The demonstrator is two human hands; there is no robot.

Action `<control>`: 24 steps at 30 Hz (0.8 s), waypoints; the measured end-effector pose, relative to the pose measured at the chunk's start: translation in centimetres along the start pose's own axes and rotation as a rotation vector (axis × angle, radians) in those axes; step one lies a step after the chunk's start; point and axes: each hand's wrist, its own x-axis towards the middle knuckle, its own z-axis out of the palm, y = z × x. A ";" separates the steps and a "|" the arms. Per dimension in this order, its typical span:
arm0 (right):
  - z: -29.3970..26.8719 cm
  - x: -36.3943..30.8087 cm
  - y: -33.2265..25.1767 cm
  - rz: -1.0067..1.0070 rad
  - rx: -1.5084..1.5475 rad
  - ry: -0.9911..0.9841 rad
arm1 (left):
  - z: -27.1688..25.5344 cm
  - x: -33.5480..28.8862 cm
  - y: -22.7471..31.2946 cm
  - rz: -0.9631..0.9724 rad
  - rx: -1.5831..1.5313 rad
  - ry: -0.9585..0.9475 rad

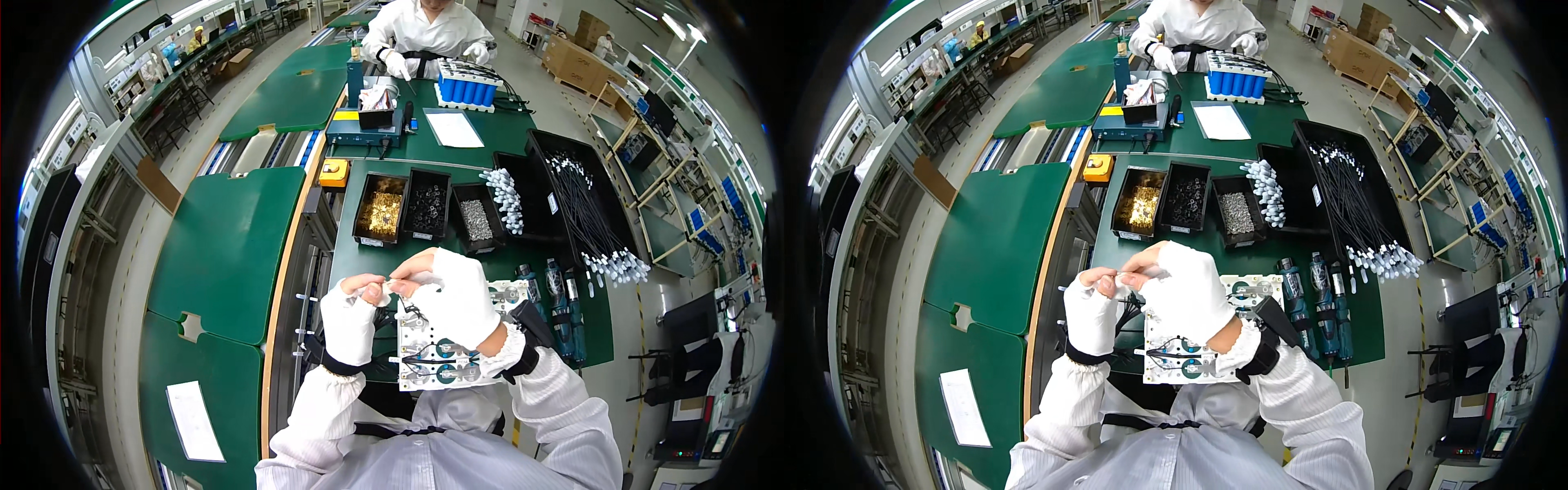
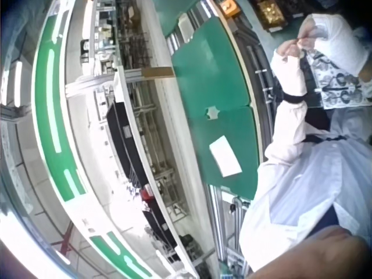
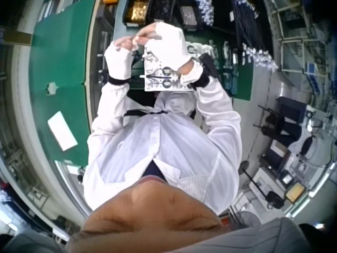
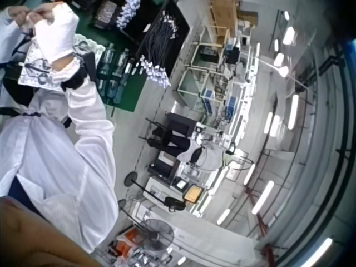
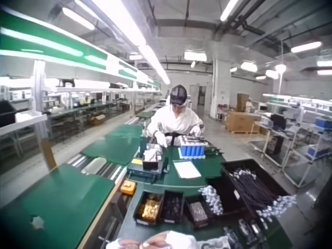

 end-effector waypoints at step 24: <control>-0.3 0.3 4.7 -0.074 -0.525 -0.063 | -1.0 1.6 -0.3 0.081 0.770 -0.086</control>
